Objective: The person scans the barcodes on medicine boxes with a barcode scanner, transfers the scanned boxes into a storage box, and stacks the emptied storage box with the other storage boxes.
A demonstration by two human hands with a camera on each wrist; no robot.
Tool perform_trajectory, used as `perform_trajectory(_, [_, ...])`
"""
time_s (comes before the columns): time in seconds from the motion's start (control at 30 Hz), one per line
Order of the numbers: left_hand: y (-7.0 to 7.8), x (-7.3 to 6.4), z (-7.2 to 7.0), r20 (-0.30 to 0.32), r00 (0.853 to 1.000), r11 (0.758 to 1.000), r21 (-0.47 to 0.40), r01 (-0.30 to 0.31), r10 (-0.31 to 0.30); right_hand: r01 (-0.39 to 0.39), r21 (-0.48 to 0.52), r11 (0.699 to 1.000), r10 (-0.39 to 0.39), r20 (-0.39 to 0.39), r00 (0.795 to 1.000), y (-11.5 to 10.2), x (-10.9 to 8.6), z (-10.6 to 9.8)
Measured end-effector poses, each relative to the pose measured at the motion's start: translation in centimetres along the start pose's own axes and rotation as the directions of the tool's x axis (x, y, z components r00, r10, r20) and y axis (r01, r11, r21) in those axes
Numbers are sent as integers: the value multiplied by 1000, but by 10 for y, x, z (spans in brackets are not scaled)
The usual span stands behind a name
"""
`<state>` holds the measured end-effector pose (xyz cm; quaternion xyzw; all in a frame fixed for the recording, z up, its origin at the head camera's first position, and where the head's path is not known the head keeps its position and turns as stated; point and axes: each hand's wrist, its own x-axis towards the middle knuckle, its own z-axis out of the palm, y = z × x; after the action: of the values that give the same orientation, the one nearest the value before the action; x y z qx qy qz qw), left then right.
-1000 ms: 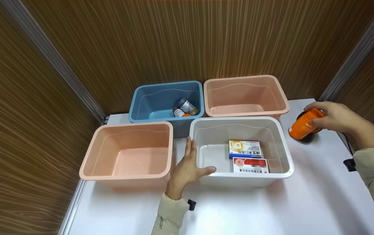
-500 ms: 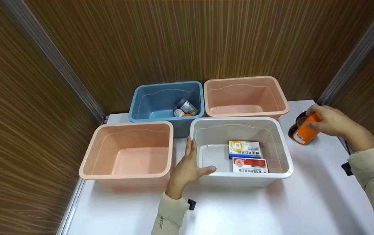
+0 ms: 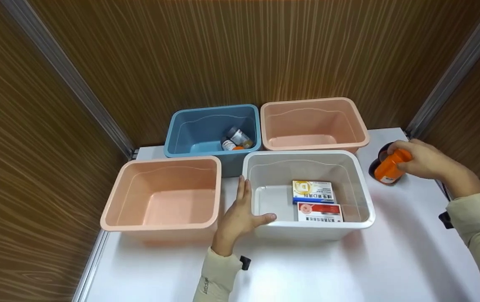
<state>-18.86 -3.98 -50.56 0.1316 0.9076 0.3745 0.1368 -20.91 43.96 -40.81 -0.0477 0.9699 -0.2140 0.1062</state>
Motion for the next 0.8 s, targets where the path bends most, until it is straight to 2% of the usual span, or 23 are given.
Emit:
perform_trajectory(0.23, [0, -1, -1, 0, 1000, 1000, 1, 6, -6, -10, -33, 999, 9, -31, 999, 2, 6, 3])
perform_trajectory(0.53, [0, -2, -1, -3, 1000, 1000, -13, -4, 4, 56, -1, 998, -56, -66, 996, -2, 17, 2])
perform_trajectory(0.67, [-1, -3, -1, -15, 1000, 999, -21, -26, 26, 75, -9, 997, -75, -56, 996, -2, 18, 4])
perform_trajectory(0.8, [-2, -2, -1, -15, 999, 999, -23, -32, 32, 41, -27, 999, -41, -3, 999, 2, 15, 3])
